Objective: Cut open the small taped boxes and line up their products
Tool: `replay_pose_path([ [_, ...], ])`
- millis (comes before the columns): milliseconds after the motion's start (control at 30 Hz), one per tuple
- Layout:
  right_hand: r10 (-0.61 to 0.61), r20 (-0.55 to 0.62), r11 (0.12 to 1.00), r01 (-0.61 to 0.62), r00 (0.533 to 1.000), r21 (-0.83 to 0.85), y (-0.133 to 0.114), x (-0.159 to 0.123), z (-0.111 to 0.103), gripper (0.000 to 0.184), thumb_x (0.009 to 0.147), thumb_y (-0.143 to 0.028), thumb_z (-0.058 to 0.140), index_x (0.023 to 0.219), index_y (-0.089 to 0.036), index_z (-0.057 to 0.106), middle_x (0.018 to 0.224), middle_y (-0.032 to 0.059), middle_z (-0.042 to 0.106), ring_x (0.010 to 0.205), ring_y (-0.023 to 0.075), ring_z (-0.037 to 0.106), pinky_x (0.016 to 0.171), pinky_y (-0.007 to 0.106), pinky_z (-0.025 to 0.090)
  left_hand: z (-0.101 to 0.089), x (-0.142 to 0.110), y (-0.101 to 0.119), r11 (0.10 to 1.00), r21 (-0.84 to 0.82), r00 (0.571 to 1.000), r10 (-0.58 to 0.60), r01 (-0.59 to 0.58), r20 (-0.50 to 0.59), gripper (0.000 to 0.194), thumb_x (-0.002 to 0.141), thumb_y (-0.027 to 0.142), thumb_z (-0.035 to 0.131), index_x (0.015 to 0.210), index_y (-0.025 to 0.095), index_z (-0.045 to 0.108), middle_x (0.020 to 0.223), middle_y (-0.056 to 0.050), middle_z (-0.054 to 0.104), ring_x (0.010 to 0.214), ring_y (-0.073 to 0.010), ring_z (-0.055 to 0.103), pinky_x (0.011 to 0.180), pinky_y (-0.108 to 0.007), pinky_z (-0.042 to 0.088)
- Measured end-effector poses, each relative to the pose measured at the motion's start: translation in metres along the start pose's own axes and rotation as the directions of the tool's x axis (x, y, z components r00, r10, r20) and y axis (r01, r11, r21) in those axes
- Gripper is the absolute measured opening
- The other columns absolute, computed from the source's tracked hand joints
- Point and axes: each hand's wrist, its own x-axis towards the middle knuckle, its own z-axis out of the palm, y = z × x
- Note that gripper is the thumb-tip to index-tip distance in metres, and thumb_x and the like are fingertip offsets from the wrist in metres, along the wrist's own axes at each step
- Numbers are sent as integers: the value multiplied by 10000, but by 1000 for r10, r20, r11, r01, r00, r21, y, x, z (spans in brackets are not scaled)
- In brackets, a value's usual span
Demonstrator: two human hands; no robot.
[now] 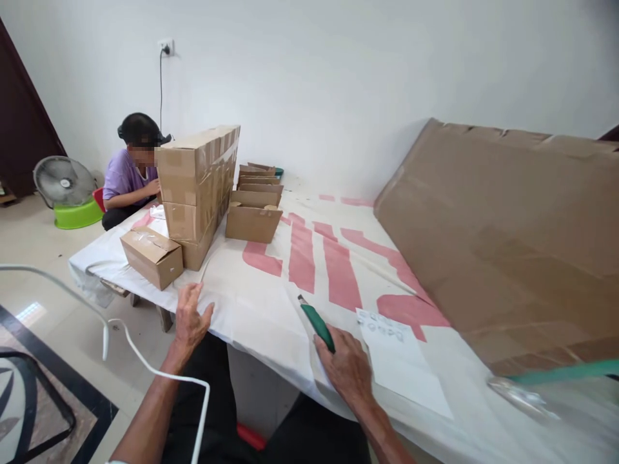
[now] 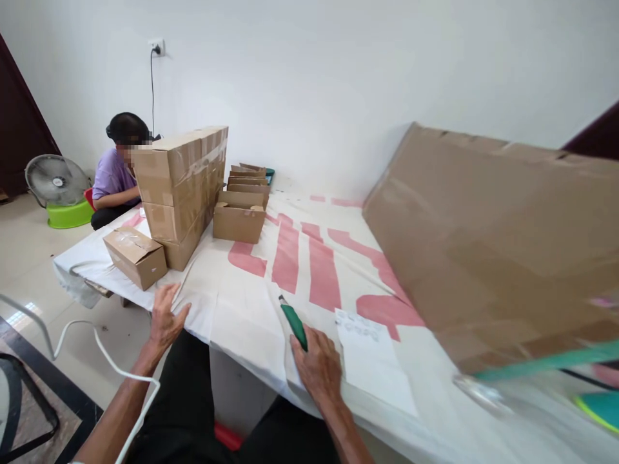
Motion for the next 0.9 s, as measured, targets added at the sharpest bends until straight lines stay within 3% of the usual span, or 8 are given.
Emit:
replay_pose_path([
  [100, 6, -4, 1000, -6, 1000, 14, 1, -1, 1, 383, 992, -437, 505, 1224, -198, 695, 1119, 176, 745, 1028, 355, 658, 931, 504, 536, -35, 31, -12, 984, 178, 982, 28, 6, -189, 543, 933, 320, 718, 1452, 192, 622, 1454, -217, 575, 1442, -381, 535, 1243, -575, 453],
  [167, 11, -10, 1000, -11, 1000, 15, 0, 0, 2, 380, 986, -429, 503, 1218, -198, 696, 1113, 173, 745, 1012, 351, 656, 916, 497, 538, -58, 56, -26, 958, 275, 968, -5, 77, -252, 650, 909, 381, 766, 1498, 187, 575, 1582, -234, 472, 1538, -414, 433, 1275, -606, 397],
  [300, 12, -27, 1000, -12, 1000, 12, -1, 1, 4, 370, 982, -424, 502, 1202, -200, 698, 1095, 165, 747, 994, 345, 658, 894, 483, 543, -85, 95, -64, 938, 304, 973, -109, 168, -202, 737, 812, 460, 849, 1466, 228, 600, 1695, -214, 385, 1579, -469, 381, 1253, -649, 404],
  [467, 13, -29, 1000, -12, 1000, 18, -1, 2, 4, 355, 983, -418, 504, 1192, -209, 701, 1090, 157, 749, 977, 338, 663, 888, 477, 546, -83, 97, -82, 936, 289, 978, -171, 200, -122, 517, 875, 379, 763, 1357, 216, 671, 1664, -218, 466, 1496, -458, 505, 1185, -619, 493],
  [667, 25, -21, 999, -25, 999, 25, 0, 2, 4, 349, 978, -412, 504, 1181, -212, 706, 1095, 158, 746, 988, 337, 663, 897, 479, 539, -63, 71, -49, 937, 342, 995, -42, 72, -93, 434, 894, 371, 773, 1297, 222, 710, 1544, -210, 558, 1446, -446, 520, 1224, -614, 447],
  [767, 29, -25, 999, -28, 999, 25, 1, 3, 6, 343, 971, -401, 516, 1186, -214, 706, 1094, 154, 745, 997, 333, 663, 907, 473, 537, -63, 67, -37, 949, 314, 999, 20, -4, -47, 402, 919, 430, 757, 1266, 229, 736, 1468, -194, 586, 1389, -422, 550, 1207, -589, 469],
  [833, 40, -24, 999, -39, 999, 26, -1, 4, 6, 342, 968, -391, 522, 1193, -210, 704, 1098, 153, 745, 1006, 328, 660, 916, 467, 534, -73, 74, -41, 968, 252, 996, 16, 8, -93, 431, 931, 479, 735, 1274, 218, 734, 1413, -187, 595, 1354, -388, 575, 1196, -556, 491],
  [900, 49, -13, 998, -49, 999, 27, -5, 6, 4, 344, 975, -376, 515, 1203, -198, 702, 1108, 154, 746, 1013, 322, 654, 923, 459, 529, -88, 90, -55, 974, 185, 967, -82, 129, -242, 548, 920, 531, 722, 1344, 184, 695, 1388, -194, 591, 1353, -374, 575, 1197, -543, 496],
])
